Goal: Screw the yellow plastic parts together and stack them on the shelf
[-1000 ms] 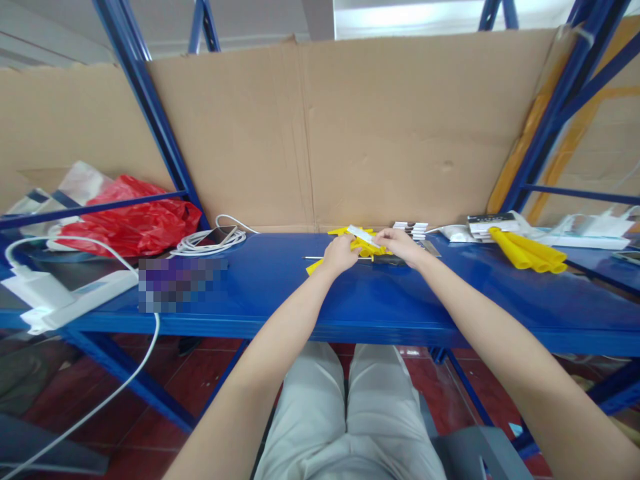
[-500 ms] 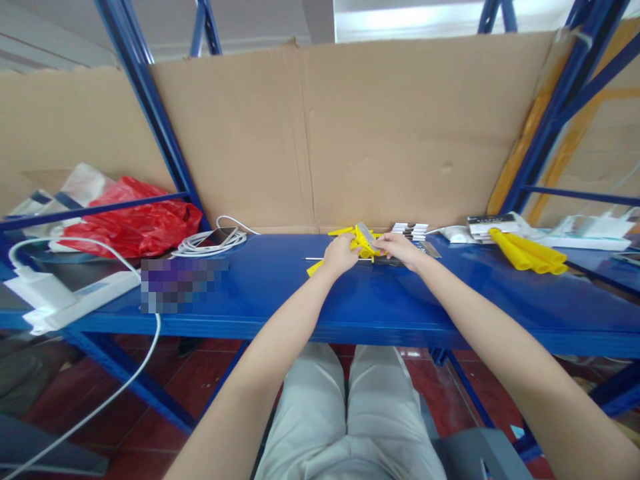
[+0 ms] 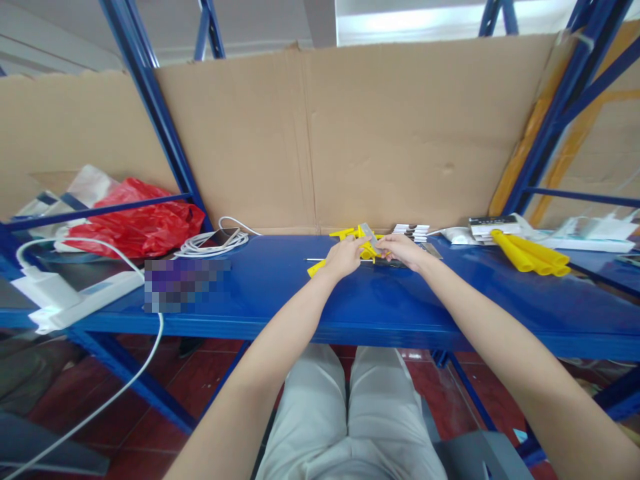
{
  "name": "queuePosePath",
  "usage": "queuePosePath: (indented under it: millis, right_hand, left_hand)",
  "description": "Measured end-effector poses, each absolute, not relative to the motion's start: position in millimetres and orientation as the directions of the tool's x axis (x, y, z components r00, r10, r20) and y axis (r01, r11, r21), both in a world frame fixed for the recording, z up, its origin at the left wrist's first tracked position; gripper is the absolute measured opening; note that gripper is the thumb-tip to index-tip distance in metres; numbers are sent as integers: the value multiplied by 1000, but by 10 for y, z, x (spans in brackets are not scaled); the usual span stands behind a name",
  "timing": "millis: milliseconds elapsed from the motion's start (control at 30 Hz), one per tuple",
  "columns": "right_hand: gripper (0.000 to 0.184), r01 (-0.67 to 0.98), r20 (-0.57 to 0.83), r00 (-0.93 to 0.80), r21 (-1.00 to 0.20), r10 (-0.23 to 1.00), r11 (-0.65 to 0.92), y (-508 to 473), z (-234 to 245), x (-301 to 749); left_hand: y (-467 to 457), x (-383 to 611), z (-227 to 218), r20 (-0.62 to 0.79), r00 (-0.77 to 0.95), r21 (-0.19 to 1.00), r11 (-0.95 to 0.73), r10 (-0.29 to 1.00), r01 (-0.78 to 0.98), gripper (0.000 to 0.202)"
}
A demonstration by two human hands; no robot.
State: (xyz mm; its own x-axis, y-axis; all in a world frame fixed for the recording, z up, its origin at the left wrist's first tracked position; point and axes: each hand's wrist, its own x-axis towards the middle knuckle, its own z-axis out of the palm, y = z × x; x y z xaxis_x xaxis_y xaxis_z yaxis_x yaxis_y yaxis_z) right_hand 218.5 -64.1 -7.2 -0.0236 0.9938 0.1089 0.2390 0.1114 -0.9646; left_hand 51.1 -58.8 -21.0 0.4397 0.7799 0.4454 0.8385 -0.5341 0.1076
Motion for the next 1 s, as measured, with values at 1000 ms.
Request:
queuePosePath:
  millis: [1000]
  right_hand:
    - [29,167,151,107,-977,983,132,-609,-60,2196]
  left_hand:
    - [-688,584,-204,400,627,-13,-679,669,734,47]
